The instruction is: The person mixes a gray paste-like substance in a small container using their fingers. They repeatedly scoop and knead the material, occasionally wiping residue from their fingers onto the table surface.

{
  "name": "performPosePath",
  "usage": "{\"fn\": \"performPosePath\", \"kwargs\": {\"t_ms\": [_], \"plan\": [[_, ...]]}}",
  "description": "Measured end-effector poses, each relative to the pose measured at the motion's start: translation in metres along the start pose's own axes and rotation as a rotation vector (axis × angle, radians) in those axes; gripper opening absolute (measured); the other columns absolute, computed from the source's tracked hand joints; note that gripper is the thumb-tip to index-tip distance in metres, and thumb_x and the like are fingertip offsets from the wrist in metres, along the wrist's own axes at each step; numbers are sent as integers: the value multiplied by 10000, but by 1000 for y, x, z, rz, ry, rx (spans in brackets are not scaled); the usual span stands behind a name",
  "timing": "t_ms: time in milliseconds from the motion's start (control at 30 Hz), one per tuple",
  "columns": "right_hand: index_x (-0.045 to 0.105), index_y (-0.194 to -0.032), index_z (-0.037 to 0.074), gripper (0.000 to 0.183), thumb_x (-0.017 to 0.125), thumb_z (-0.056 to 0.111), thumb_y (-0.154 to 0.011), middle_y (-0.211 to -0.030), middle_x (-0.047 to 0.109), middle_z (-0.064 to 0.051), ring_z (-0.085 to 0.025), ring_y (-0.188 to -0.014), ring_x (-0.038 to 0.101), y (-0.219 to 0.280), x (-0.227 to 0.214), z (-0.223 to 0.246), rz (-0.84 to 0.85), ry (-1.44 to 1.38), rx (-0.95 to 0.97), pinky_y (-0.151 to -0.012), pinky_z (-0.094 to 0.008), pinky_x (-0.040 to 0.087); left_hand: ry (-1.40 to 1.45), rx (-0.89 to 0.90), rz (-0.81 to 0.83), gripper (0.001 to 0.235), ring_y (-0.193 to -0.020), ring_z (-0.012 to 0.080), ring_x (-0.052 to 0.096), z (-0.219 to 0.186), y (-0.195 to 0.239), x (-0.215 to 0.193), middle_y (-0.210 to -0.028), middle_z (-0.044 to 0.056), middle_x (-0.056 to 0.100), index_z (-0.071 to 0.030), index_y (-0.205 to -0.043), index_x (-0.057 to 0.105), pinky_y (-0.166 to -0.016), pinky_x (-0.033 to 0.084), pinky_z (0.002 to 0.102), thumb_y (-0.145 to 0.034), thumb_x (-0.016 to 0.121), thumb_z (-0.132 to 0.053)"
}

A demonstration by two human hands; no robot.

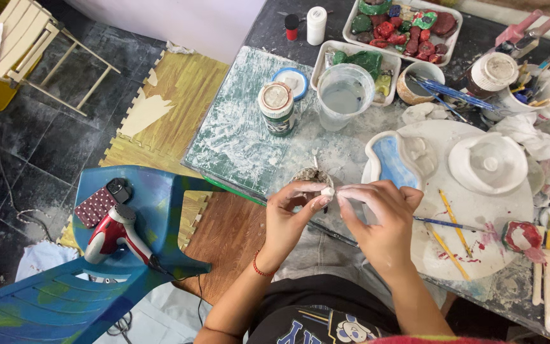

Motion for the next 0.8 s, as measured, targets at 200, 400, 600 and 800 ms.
{"fn": "performPosePath", "kwargs": {"t_ms": [200, 400, 600, 800], "plan": [[740, -999, 125, 133, 768, 119, -869, -997, 742, 16, -138, -921, 644, 14, -19, -9, 34, -220, 177, -924, -297, 354, 112, -85, 113, 247, -932, 62, 675, -3, 7, 14, -1088, 25, 732, -10, -1198, 729, -730, 519, 221, -952, 718, -8], [735, -991, 107, 108, 745, 95, -884, -1000, 758, 8, -127, -865, 641, 46, -43, -25, 5, -290, 284, -917, -293, 391, 106, -232, 249, 229, -784, 48, 597, 1, 15, 34, -1038, 36, 733, -2, -1200, 748, -619, 468, 224, -979, 700, -42], [716, -990, 81, 152, 753, 55, -844, -972, 743, 4, -117, -845, 638, 104, -83, -41, -123, -225, 405, -890, -291, 407, 158, -411, 530, 206, -804, 52, 587, 14, 31, 86, -1048, 33, 729, 11, -1178, 716, -645, 454, 216, -977, 703, -33], [727, -963, 114, 141, 761, 65, -835, -943, 738, -2, -149, -755, 555, 169, -134, -54, -196, 19, 608, -837, -294, 390, 148, -308, 737, 178, -995, 97, 659, 26, 39, 145, -1119, 44, 707, 14, -1207, 679, -847, 547, 263, -1039, 673, -44]]}}
Point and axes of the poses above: each hand's wrist, its own y-axis away from the middle knuckle, its own x-axis out of the palm, z = x × y, the point moved 1 cm from there along -y, towards the middle knuckle
